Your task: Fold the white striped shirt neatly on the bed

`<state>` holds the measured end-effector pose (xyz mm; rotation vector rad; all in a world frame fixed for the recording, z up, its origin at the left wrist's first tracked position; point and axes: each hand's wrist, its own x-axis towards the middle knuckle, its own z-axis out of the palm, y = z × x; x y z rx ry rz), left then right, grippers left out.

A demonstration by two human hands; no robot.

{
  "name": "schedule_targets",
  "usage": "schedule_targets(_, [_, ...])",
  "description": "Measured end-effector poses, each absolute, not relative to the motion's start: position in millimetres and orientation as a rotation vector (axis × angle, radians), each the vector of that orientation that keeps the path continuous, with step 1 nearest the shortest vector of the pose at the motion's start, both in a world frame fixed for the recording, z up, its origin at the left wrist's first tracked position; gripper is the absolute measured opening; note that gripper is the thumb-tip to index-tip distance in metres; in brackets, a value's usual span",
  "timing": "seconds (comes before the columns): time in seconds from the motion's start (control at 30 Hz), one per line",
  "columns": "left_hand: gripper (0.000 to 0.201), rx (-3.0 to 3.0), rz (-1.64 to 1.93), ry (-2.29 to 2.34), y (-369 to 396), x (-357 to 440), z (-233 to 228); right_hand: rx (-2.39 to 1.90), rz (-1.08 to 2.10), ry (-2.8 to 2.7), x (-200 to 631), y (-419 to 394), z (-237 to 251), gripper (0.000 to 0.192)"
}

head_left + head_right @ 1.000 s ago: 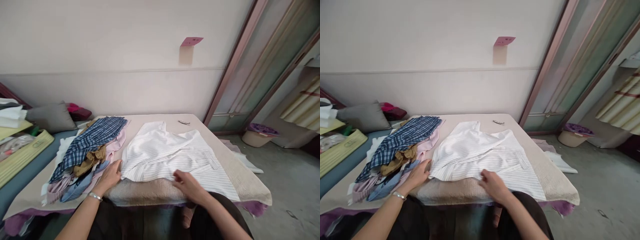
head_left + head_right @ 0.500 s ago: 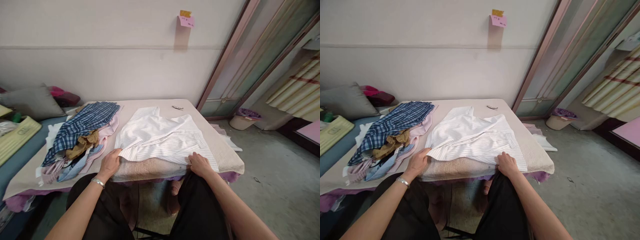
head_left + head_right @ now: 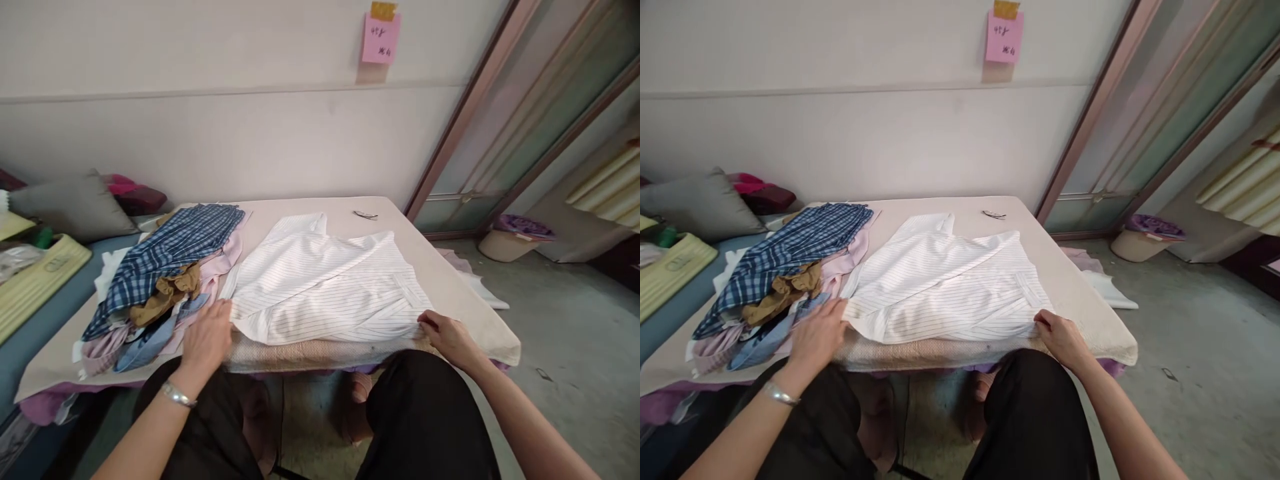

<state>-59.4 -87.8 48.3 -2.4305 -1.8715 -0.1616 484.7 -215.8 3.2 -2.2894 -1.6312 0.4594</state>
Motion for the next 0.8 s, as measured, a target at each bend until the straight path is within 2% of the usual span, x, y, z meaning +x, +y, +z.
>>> schedule_targets(0.2, [0.03,-2.6,0.194,-1.861,-112.3,-8.3,32.6,-2.222,0.523,-1.437,487.3,-212.9,-4.5,0.024])
schedule_targets(0.33, [0.035,-2.695,0.273,-1.825,-112.5,-12.2,26.3,-2.219,0.421,-1.483,485.4,-217.9,4.9,0.022])
schedule_targets(0.47, [0.057,-2.772,0.304,-1.763,-115.0,-15.6,27.4,-2.216,0.417,-1.463,486.2,-224.2,3.2,0.026])
schedule_targets(0.63, [0.053,-2.757,0.302,-1.684,-118.3,-4.5,28.6,-2.193,0.403,-1.459,496.6,-228.6,-7.8,0.032])
schedule_targets(0.8, [0.051,-2.817,0.301,-1.658,-118.5,-1.2,30.3,-2.165,0.295,-1.527,503.5,-236.9,5.1,0.032])
